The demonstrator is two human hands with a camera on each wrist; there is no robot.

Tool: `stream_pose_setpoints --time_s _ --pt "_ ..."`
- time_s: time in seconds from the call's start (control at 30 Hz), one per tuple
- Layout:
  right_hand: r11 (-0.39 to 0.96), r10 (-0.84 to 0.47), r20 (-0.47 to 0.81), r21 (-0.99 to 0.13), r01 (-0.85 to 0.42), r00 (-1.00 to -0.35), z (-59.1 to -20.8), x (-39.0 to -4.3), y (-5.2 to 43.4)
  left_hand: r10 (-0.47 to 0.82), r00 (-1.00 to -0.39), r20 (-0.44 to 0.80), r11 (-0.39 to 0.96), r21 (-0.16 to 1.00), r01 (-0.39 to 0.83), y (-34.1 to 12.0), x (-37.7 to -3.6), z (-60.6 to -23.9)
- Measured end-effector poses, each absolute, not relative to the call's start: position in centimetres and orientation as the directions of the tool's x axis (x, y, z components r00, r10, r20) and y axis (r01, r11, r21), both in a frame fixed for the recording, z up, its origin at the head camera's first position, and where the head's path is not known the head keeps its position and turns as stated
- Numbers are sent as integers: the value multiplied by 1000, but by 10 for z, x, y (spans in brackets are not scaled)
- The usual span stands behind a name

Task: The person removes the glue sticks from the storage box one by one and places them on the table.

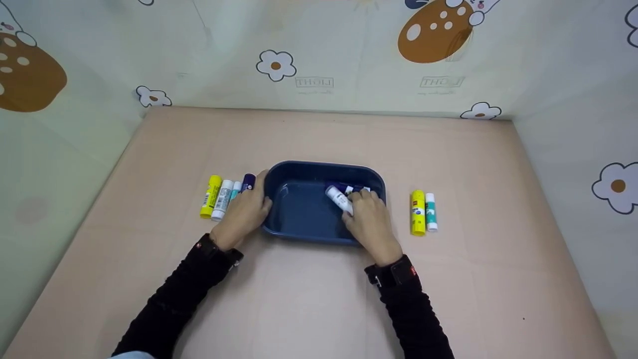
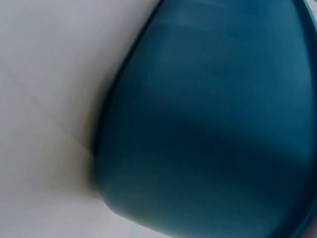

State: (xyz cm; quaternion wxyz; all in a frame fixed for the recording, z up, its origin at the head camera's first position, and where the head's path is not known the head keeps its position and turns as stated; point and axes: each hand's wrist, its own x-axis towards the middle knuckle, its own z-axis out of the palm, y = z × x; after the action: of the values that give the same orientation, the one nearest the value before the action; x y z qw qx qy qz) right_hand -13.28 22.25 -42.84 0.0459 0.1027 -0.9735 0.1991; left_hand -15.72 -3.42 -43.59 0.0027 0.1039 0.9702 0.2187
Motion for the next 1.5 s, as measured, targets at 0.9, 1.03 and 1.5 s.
stream_pose_setpoints --time_s 0.9,1.03,1.5 --pt "862 146 -6 -490 130 -989 -365 -116 308 199 -980 26 890 413 191 -35 -158 -436" --pt "864 160 -54 -476 167 -986 -366 -116 321 202 -978 45 888 414 203 -35 -157 -436" --pt "827 248 -242 -451 335 -938 -385 -119 353 186 -983 -7 885 436 164 -33 -158 -435"
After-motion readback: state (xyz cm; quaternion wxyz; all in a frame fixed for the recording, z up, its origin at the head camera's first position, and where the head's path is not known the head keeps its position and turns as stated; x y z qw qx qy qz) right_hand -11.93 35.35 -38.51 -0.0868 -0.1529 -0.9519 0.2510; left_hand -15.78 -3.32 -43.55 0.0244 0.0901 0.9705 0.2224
